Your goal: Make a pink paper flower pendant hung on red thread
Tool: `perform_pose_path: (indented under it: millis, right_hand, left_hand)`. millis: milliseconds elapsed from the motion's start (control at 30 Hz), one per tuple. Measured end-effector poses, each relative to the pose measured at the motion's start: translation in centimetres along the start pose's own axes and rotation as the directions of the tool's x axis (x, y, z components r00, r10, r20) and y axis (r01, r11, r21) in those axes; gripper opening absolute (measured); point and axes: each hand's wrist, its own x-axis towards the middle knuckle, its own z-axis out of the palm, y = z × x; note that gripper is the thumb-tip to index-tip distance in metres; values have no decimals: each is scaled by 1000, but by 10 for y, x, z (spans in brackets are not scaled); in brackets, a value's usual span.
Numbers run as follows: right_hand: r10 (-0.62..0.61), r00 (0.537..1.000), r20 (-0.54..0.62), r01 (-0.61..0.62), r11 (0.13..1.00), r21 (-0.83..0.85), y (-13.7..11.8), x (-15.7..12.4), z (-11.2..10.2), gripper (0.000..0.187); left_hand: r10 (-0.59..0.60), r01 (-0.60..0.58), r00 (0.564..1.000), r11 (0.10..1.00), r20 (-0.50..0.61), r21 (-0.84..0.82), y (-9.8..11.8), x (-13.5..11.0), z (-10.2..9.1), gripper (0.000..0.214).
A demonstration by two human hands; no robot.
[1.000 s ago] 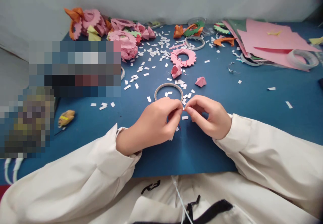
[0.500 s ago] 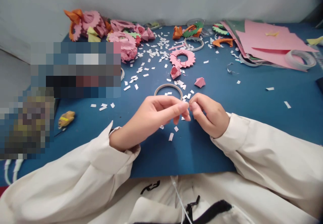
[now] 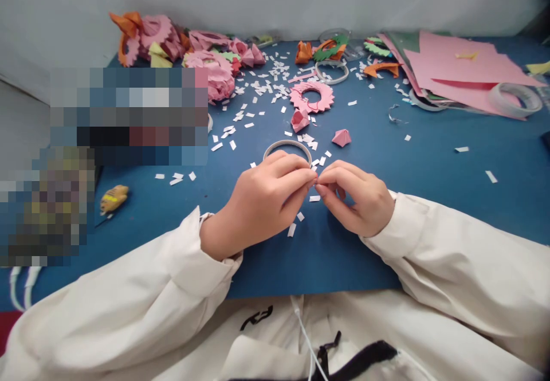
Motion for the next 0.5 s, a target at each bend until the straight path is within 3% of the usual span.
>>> perform_pose_path:
  millis: [100, 200, 333, 500]
  right_hand:
    - [18, 999, -43, -19, 999, -28, -3, 0, -1, 5]
    - [26, 997, -75, -28, 999, -29, -5, 0, -2, 5]
    - [-6, 993, -118, 3, 1000, -25, -7, -1, -4, 8]
    - [-38, 985, -168, 39, 999, 3, -10, 0, -8, 14]
  left_hand:
    - [29, -30, 996, 999, 90, 13, 0, 1, -2, 16]
    - [-13, 25, 992, 995, 123, -100, 2, 5, -5, 15]
    - [-125, 195, 968, 920, 217, -340, 4, 10, -9, 17]
    - [-254, 416, 898, 758, 360, -503, 6, 13, -13, 18]
